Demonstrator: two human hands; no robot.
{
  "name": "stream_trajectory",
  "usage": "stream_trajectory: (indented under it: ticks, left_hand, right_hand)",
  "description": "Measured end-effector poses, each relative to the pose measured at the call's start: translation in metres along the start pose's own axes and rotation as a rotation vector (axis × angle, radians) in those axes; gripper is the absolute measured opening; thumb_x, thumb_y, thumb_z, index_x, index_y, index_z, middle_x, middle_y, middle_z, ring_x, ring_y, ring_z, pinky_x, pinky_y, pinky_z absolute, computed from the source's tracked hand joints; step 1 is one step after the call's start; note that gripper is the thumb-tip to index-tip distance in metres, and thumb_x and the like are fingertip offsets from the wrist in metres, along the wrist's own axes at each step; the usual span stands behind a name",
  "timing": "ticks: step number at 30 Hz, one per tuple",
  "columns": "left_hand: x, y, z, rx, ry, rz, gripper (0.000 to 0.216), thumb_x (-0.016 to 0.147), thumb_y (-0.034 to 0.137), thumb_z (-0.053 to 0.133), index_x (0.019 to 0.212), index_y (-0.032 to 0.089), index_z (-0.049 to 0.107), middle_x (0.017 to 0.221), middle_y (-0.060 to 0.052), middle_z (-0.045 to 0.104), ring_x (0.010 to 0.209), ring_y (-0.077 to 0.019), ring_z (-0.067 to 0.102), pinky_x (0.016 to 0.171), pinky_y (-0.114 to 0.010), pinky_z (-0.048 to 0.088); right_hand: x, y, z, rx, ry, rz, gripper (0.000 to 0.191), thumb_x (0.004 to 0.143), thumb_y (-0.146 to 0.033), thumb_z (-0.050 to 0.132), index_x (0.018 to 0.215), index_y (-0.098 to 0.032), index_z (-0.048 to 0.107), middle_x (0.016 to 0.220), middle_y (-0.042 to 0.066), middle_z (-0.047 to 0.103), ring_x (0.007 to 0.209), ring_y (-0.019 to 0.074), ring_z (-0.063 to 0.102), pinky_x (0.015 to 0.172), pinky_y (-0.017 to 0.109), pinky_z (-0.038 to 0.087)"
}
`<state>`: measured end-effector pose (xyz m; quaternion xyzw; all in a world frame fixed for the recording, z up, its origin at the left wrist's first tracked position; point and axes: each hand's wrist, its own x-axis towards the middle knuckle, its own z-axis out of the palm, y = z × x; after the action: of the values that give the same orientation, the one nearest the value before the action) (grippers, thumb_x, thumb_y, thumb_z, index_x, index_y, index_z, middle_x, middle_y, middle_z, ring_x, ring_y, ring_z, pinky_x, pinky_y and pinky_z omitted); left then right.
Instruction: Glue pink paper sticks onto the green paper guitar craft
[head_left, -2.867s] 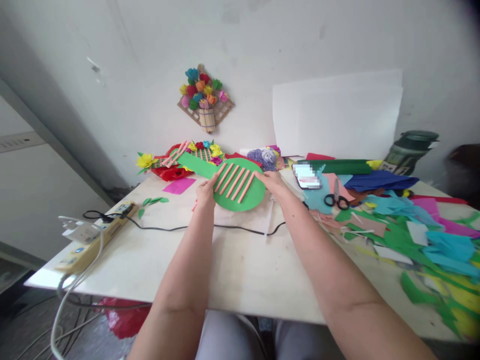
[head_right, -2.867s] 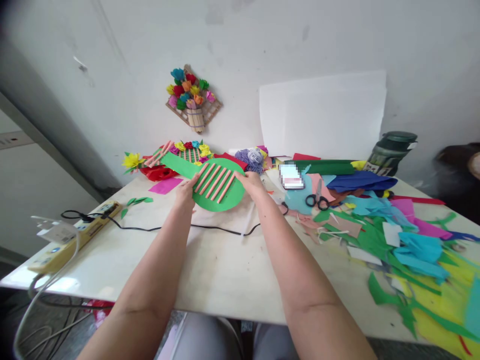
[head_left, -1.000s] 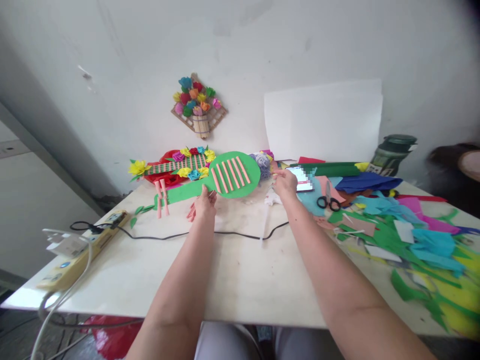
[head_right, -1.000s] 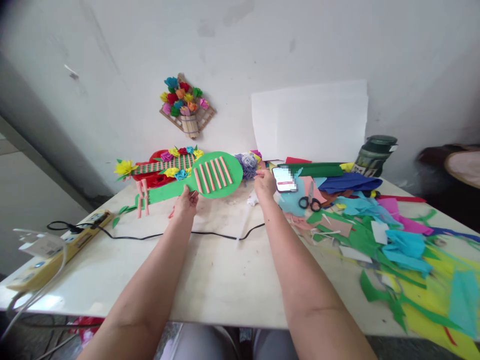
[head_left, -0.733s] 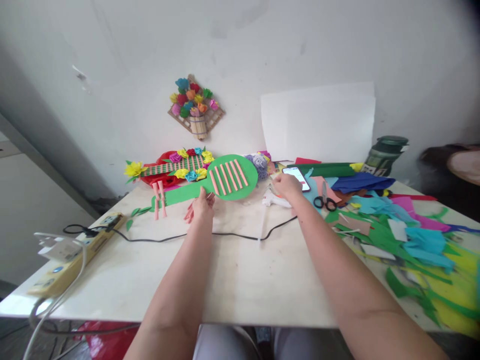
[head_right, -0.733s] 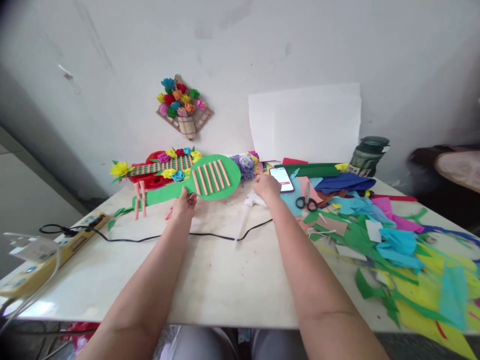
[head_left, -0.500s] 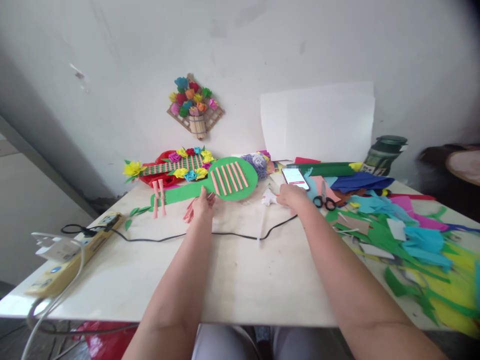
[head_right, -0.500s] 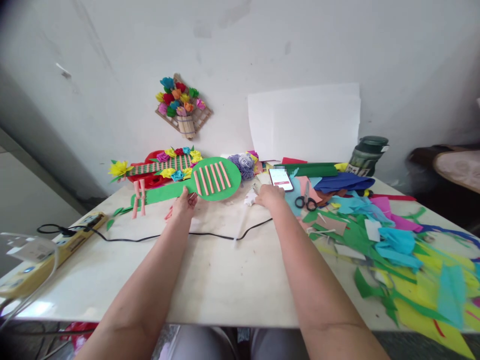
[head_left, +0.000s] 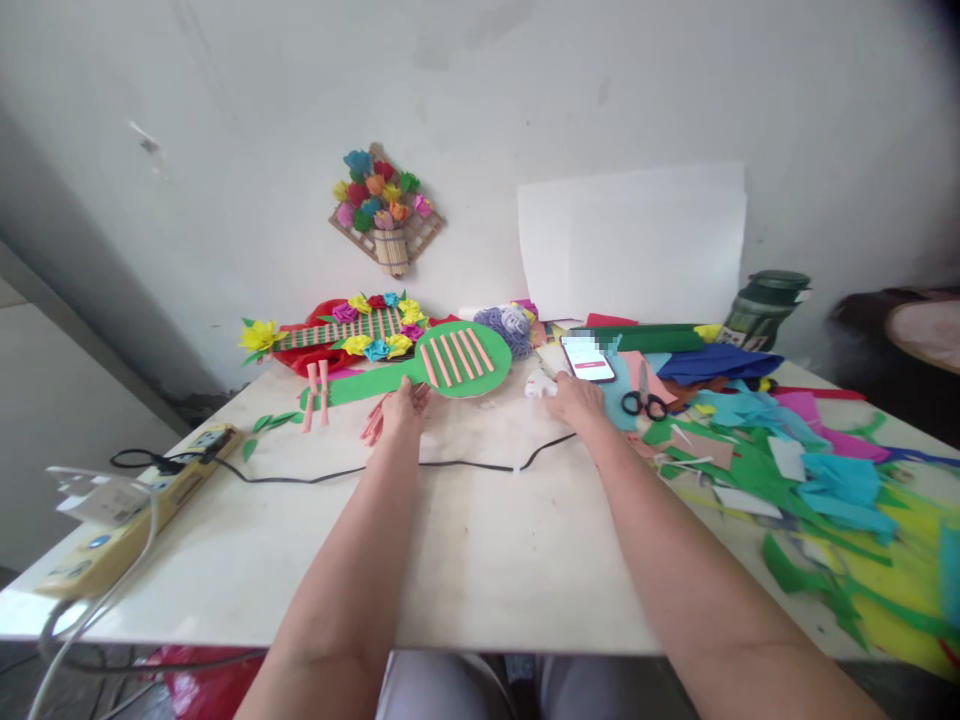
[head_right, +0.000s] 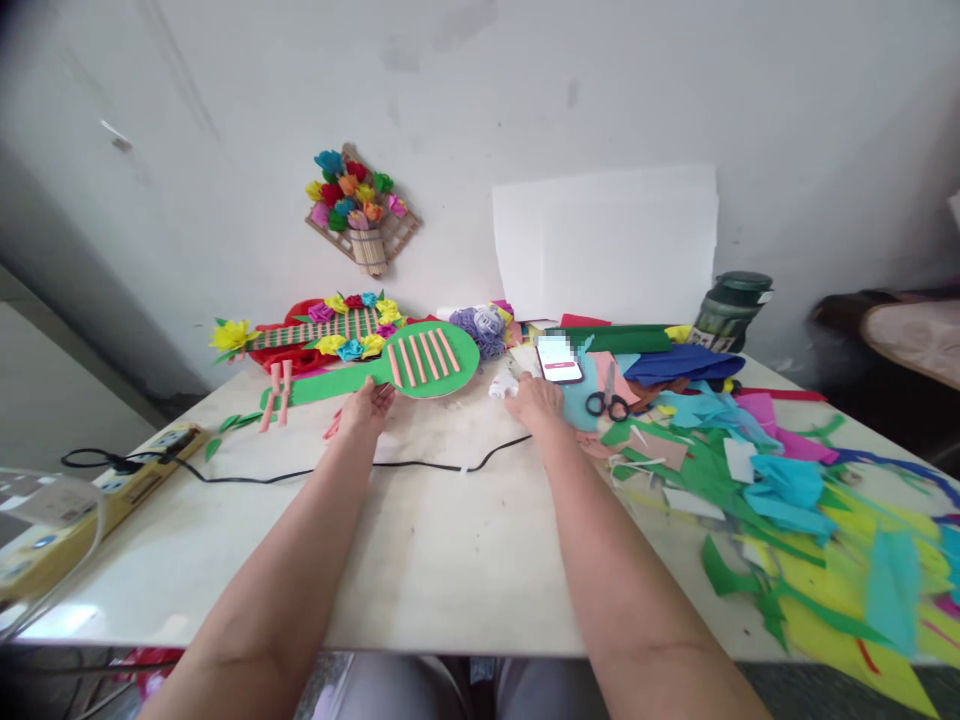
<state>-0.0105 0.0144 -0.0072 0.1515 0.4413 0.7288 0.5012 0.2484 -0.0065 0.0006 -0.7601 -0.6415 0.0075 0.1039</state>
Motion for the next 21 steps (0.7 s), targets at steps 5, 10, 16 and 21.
stream_trajectory:
  ticks: [5,10,16,21]
  left_hand:
    - [-0.002,0.001,0.002,0.005,-0.025,0.018,0.013,0.086,0.013,0.044,0.075,0.014,0.051,0.062,-0.003,0.061,0.055,-0.0110,0.061,0.055,-0.021,0.050]
    - [-0.002,-0.003,0.002,0.015,-0.033,0.044,0.008,0.083,0.013,0.050,0.076,0.014,0.053,0.064,-0.003,0.062,0.057,-0.0118,0.062,0.061,-0.024,0.051]
    - [-0.004,-0.009,0.004,0.006,-0.080,0.044,0.002,0.081,0.012,0.054,0.079,0.013,0.054,0.062,-0.003,0.061,0.058,-0.0125,0.063,0.067,-0.027,0.053]
    - [-0.011,-0.008,0.006,-0.011,-0.098,0.046,0.002,0.080,0.013,0.057,0.081,0.015,0.056,0.067,-0.005,0.063,0.067,-0.0148,0.065,0.070,-0.029,0.053]
  right_hand:
    - [-0.003,0.005,-0.004,0.019,0.048,0.028,0.038,0.075,-0.030,0.045,0.110,-0.017,0.055,0.102,0.013,0.065,0.097,0.0279,0.060,0.075,0.035,0.043]
    - [-0.003,0.005,-0.002,-0.025,-0.020,-0.033,0.041,0.074,-0.033,0.046,0.110,-0.015,0.054,0.103,0.015,0.064,0.099,0.0285,0.059,0.077,0.035,0.043]
    - [0.000,0.007,0.002,-0.051,-0.163,-0.121,0.046,0.073,-0.037,0.047,0.113,-0.013,0.052,0.109,0.017,0.061,0.102,0.0301,0.057,0.079,0.037,0.042]
    - [0.000,0.008,-0.002,-0.056,-0.179,-0.154,0.049,0.073,-0.035,0.049,0.119,-0.019,0.051,0.117,0.015,0.057,0.105,0.0293,0.054,0.081,0.037,0.040]
